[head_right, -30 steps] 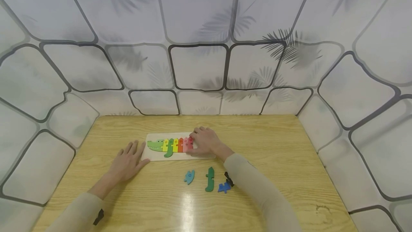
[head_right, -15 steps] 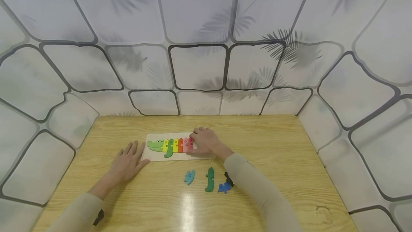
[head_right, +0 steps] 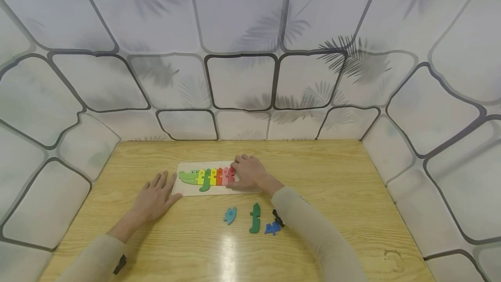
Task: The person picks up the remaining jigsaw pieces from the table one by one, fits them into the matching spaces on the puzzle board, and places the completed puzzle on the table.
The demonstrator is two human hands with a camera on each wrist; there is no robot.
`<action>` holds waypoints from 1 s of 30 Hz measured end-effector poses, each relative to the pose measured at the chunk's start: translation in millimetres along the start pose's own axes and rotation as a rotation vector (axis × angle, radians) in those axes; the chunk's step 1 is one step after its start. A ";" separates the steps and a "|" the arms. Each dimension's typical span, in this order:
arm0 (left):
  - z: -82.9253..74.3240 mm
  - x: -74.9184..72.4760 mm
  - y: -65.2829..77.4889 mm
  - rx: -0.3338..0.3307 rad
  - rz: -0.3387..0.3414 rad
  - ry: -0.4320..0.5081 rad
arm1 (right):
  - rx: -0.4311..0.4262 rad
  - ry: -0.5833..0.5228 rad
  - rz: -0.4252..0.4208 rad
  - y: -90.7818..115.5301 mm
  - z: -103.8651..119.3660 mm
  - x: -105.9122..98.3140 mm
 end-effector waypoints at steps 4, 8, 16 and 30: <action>-0.1 -0.1 0.0 -0.001 -0.001 0.001 | 0.001 0.010 0.014 -0.3 1.0 0.3; 0.0 -0.3 -0.1 0.005 -0.006 -0.007 | 0.001 0.020 0.011 -0.2 1.8 -0.5; 0.9 0.6 -0.3 0.009 -0.013 -0.004 | 0.007 0.003 0.003 0.9 2.3 -1.1; 0.0 0.0 0.2 0.011 -0.022 -0.003 | 0.011 0.001 0.025 0.1 2.2 2.2</action>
Point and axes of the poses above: each hand's wrist, its own y-axis away from the middle knuckle, its own x-axis out of the palm, z = x × y, the point moved 6 cm from there along -y, towards the middle knuckle, and after that the axes turned 6 degrees about y, right-handed, at the moved point
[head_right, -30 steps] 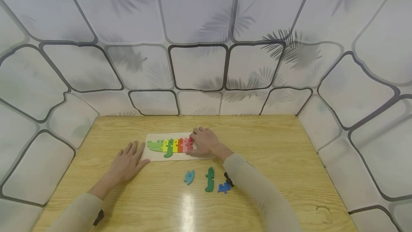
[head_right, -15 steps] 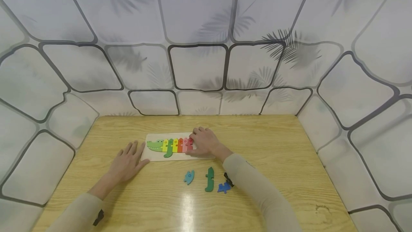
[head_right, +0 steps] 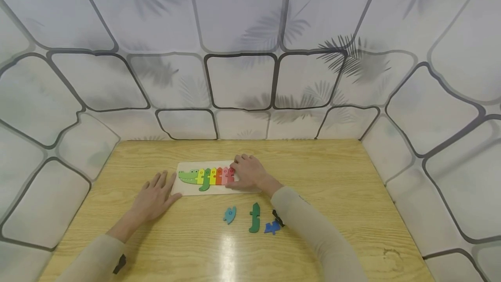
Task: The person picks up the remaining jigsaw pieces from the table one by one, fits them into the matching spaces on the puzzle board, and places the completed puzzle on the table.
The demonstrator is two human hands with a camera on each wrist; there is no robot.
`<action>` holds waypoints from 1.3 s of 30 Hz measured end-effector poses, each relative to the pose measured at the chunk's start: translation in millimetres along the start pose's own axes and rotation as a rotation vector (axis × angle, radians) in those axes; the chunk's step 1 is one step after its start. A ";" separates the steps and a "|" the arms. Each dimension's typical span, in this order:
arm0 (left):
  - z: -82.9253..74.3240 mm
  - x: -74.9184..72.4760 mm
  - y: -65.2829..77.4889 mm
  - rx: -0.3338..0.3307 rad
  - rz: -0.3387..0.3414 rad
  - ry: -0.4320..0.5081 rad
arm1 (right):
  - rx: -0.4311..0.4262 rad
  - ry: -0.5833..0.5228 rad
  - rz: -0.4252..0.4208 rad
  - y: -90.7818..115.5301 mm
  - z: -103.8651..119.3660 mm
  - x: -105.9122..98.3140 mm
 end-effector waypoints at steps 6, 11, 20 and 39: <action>0.8 0.6 -0.2 -0.004 0.010 0.006 | 0.003 0.001 0.002 -0.1 0.1 -0.3; 0.9 0.7 -0.4 -0.007 0.019 0.015 | -0.004 0.014 -0.003 -0.3 0.3 -0.3; -0.2 -0.1 -0.2 -0.007 0.016 0.018 | -0.015 0.049 -0.004 -1.2 0.1 1.3; -1.1 -2.2 1.0 0.003 -0.005 -0.012 | -0.027 0.002 0.042 4.6 1.8 -10.3</action>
Point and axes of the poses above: each hand's wrist, its own y-axis away from the middle knuckle, its own x-axis out of the palm, z = x × y, the point moved 6 cm from there along -y, towards the middle knuckle, and after that the axes turned 6 degrees about y, right-handed, at the moved point
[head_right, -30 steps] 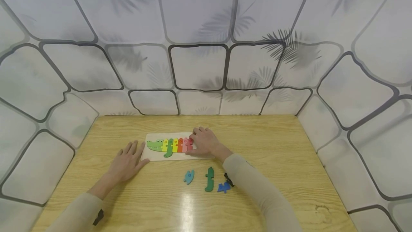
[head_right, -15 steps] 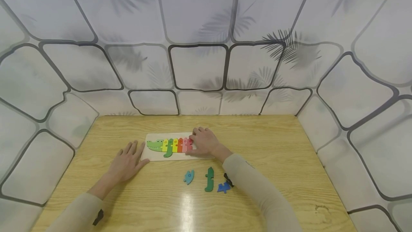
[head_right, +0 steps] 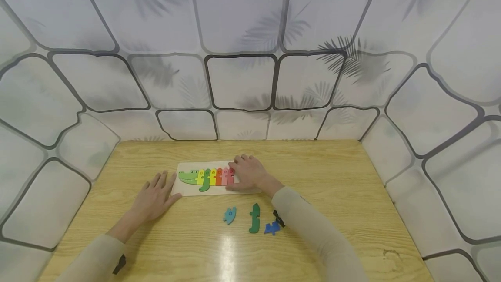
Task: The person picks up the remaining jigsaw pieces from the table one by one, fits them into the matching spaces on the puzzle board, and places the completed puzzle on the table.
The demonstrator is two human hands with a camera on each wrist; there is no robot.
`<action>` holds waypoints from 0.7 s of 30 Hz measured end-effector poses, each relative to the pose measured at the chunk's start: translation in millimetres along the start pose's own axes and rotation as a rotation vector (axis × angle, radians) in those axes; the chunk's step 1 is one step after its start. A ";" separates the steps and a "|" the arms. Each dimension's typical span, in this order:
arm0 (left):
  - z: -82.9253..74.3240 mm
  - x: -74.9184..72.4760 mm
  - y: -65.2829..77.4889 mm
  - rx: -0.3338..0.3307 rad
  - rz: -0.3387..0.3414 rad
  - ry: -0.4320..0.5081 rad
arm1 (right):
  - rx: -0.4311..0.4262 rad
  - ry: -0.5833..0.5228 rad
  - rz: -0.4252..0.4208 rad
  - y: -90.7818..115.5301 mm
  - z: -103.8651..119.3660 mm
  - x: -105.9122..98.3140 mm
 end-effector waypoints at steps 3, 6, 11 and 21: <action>-0.1 -0.2 0.2 -0.001 0.002 0.001 | -0.004 -0.015 -0.008 1.5 -0.3 -1.6; -0.1 -0.3 0.3 -0.004 0.003 0.002 | -0.006 -0.020 -0.020 3.4 -0.5 -1.7; -0.1 -0.3 0.3 -0.004 0.005 -0.002 | -0.005 -0.035 -0.029 8.8 -0.8 -2.1; 0.5 0.1 0.5 -0.003 0.007 0.005 | -0.011 -0.023 -0.065 24.5 -1.8 -6.9</action>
Point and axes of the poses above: each hand's wrist, its own y-axis away from the middle knuckle, its own x-axis out of the palm, z = x × y, the point moved 6 cm from there along -y, towards the middle knuckle, and after that the axes turned 6 degrees about y, right-handed, at the moved point
